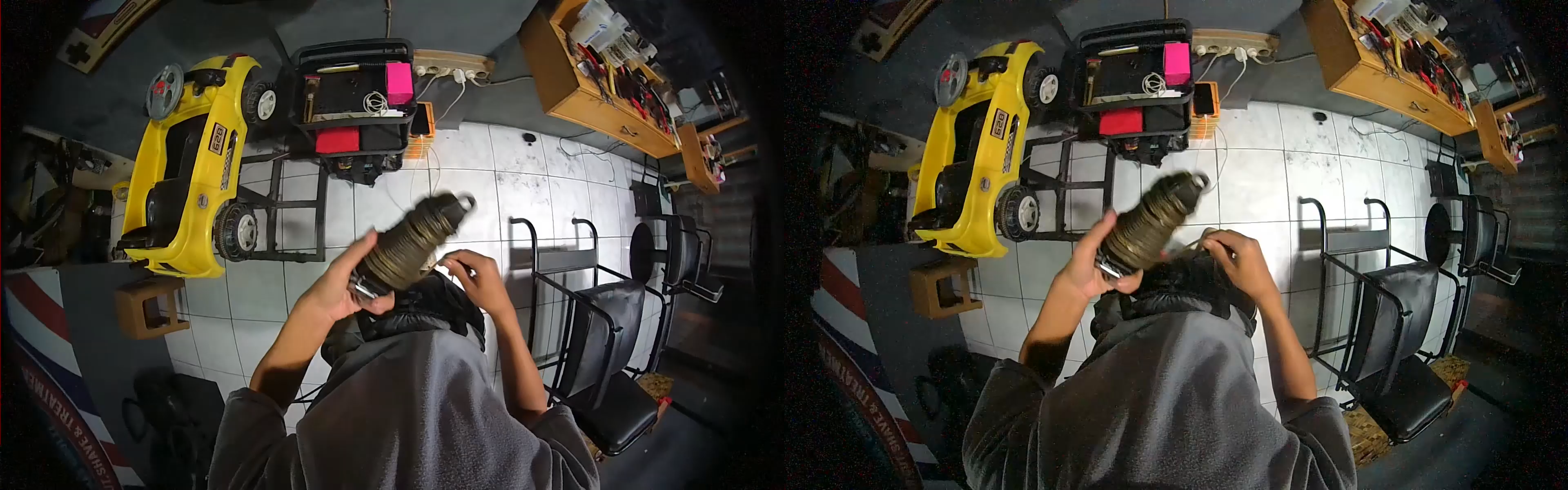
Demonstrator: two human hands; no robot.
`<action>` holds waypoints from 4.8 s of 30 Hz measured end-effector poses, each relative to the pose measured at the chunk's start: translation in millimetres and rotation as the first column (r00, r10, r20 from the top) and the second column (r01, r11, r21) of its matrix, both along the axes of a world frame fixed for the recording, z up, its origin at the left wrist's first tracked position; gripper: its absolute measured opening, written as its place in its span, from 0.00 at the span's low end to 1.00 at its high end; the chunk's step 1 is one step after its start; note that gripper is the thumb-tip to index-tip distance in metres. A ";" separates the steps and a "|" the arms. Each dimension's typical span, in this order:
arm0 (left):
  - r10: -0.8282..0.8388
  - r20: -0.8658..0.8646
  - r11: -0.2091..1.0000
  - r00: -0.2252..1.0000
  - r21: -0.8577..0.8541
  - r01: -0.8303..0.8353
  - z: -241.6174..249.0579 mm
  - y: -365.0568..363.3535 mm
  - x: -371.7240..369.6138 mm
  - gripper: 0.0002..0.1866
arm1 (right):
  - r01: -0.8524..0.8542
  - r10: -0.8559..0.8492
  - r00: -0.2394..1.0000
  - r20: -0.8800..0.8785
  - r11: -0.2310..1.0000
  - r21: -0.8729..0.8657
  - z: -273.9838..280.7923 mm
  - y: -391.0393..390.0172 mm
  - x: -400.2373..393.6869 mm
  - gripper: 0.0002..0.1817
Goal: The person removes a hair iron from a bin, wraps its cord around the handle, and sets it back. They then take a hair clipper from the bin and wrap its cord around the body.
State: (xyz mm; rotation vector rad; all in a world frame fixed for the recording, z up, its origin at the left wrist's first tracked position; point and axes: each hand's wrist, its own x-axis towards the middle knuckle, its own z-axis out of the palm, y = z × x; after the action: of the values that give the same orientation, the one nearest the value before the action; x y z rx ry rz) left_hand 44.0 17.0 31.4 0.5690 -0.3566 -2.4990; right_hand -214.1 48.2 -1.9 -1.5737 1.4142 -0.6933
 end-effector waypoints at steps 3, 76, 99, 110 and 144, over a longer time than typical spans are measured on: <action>-0.188 0.017 0.982 0.982 -0.010 0.189 3.2 14.3 -10.6 0.25 | 0.066 -0.020 0.987 0.160 0.955 -0.289 -22.7 -6.3 3.3 0.10; 0.608 0.343 0.711 0.716 -0.636 -0.299 19.1 -0.9 6.3 0.27 | -0.251 0.241 0.968 0.072 0.945 0.209 106.6 23.5 44.2 0.18; -0.248 0.245 0.865 0.937 -0.380 0.328 26.4 13.4 21.6 0.18 | -0.278 0.279 0.960 0.010 0.953 0.117 40.6 -17.3 23.8 0.09; -0.061 0.536 0.647 0.842 -0.621 0.442 11.5 21.2 2.3 0.30 | -0.494 0.480 0.865 -0.149 0.865 -0.083 107.6 -33.9 36.8 0.11; 0.385 0.226 0.914 0.895 -0.226 -0.337 12.3 -1.2 6.0 0.21 | -0.012 0.001 0.997 0.076 0.990 0.140 72.7 25.0 4.6 0.17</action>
State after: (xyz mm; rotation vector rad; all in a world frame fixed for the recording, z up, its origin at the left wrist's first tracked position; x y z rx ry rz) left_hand 50.0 15.8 43.7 0.8183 -0.5215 -2.0099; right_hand -209.5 73.2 70.8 -1.4273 1.3708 -0.6290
